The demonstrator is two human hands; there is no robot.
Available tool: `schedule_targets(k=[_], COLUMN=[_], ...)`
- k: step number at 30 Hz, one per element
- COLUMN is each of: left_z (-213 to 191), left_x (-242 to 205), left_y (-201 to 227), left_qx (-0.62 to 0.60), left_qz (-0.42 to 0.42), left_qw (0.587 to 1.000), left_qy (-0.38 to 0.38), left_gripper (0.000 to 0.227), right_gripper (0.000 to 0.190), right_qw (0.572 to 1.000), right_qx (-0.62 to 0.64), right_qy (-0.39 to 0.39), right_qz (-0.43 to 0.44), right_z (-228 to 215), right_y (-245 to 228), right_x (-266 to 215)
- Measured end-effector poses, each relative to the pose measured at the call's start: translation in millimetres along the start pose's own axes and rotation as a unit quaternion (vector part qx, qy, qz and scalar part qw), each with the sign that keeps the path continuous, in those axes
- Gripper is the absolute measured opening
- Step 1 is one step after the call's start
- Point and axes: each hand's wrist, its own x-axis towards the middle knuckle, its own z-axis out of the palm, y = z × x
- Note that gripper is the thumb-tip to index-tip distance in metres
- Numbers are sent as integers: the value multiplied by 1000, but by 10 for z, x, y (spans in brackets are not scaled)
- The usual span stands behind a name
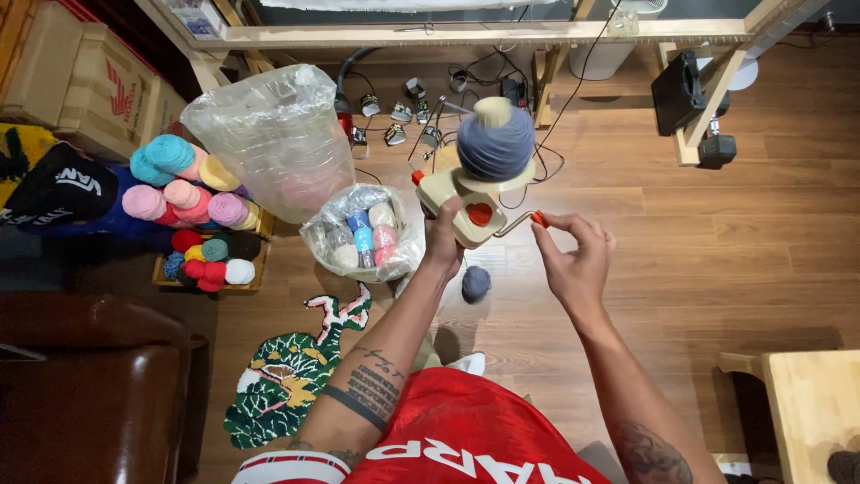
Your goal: Winding a skein of yarn into a cake using a manual yarn winder.
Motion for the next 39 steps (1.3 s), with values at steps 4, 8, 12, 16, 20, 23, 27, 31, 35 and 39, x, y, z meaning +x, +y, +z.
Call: schedule_targets(k=[4,8,12,16,20,23,27,31,35,39], left_z=[-44,113,29,146,91,-1,-121,-18,206,105], left_x=[144,188,105,-75,17,83,106,69,-126,62], left_y=[-103,-84,-148,19,-87,-181,-252,-232,19,-194], left_qx=[43,16,73,103,78,93,98,96,52,-19], left_qz=[53,25,-13,2,43,54,21,10,-14,-8], left_qw=[998,999,995,995,996,994,995,995,998,1000], left_qy=[5,34,60,17,4,3,22,23,28,9], left_gripper=[61,54,57,74,65,65,66,65,64,59], right_gripper=[18,18,18,15,14,16,15,15,15,12], right_qw=[998,998,998,999,999,998,992,995,998,999], right_qx=[35,37,-29,-37,6,44,110,71,-1,-6], right_qy=[10,-34,-50,6,20,15,-40,-70,-51,-23], right_qz=[-50,-41,-4,-25,-31,-32,-38,-31,-48,-21], right_z=[22,392,476,42,-103,-8,183,411,392,123], right_y=[-402,-207,617,295,-77,-218,-304,86,455,393], right_x=[-179,-420,-256,19,-24,-185,-463,-600,-341,-78])
